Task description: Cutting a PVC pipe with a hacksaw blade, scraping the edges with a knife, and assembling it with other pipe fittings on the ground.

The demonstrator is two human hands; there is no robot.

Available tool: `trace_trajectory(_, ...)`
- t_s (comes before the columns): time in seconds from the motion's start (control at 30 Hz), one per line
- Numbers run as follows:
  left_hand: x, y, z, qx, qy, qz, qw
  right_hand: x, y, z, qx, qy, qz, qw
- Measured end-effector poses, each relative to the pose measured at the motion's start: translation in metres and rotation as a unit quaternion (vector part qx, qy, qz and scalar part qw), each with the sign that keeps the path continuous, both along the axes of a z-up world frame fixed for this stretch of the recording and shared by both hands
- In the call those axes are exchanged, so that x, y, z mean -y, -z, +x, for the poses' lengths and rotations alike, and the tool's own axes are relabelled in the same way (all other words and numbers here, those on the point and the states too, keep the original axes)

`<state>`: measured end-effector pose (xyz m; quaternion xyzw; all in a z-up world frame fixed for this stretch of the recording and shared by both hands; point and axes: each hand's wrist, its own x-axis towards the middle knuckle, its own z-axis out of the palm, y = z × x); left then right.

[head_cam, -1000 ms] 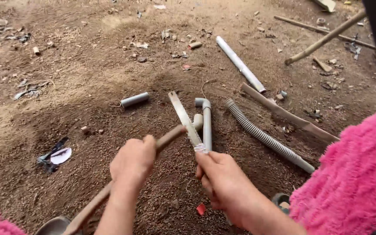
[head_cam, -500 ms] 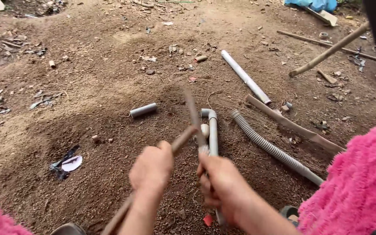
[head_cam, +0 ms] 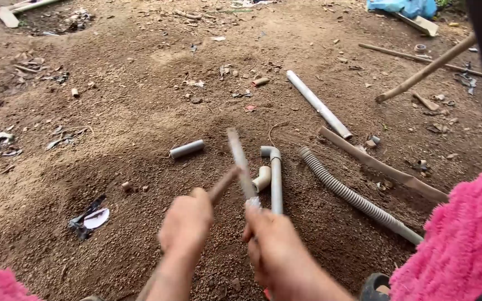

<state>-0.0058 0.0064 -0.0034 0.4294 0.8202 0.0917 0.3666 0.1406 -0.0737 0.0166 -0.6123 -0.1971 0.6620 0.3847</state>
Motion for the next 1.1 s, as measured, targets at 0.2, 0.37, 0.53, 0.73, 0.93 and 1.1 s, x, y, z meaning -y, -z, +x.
trace_trajectory(0.2,0.013,0.009,0.033,-0.025,0.064,0.029,0.997,-0.025,-0.010,0.015,0.033,0.026,-0.010,0.999)
trace_trajectory(0.37,-0.001,0.009,0.007,-0.020,0.004,0.040,0.999,0.007,-0.015,-0.001,0.027,-0.005,-0.028,0.999)
trace_trajectory(0.53,0.011,0.009,0.027,-0.019,0.038,0.035,0.998,-0.011,-0.020,0.005,0.062,0.000,-0.019,0.998)
trace_trajectory(0.73,0.004,0.004,0.008,-0.029,-0.004,0.022,0.999,0.016,-0.016,0.002,0.023,-0.038,-0.026,0.999)
trace_trajectory(0.93,0.027,0.000,0.028,-0.032,0.064,0.036,0.997,-0.024,-0.019,0.011,0.049,0.034,-0.013,0.998)
trace_trajectory(1.1,0.016,0.003,0.014,-0.047,0.016,0.057,0.997,-0.022,-0.021,0.021,0.045,0.051,-0.032,0.997)
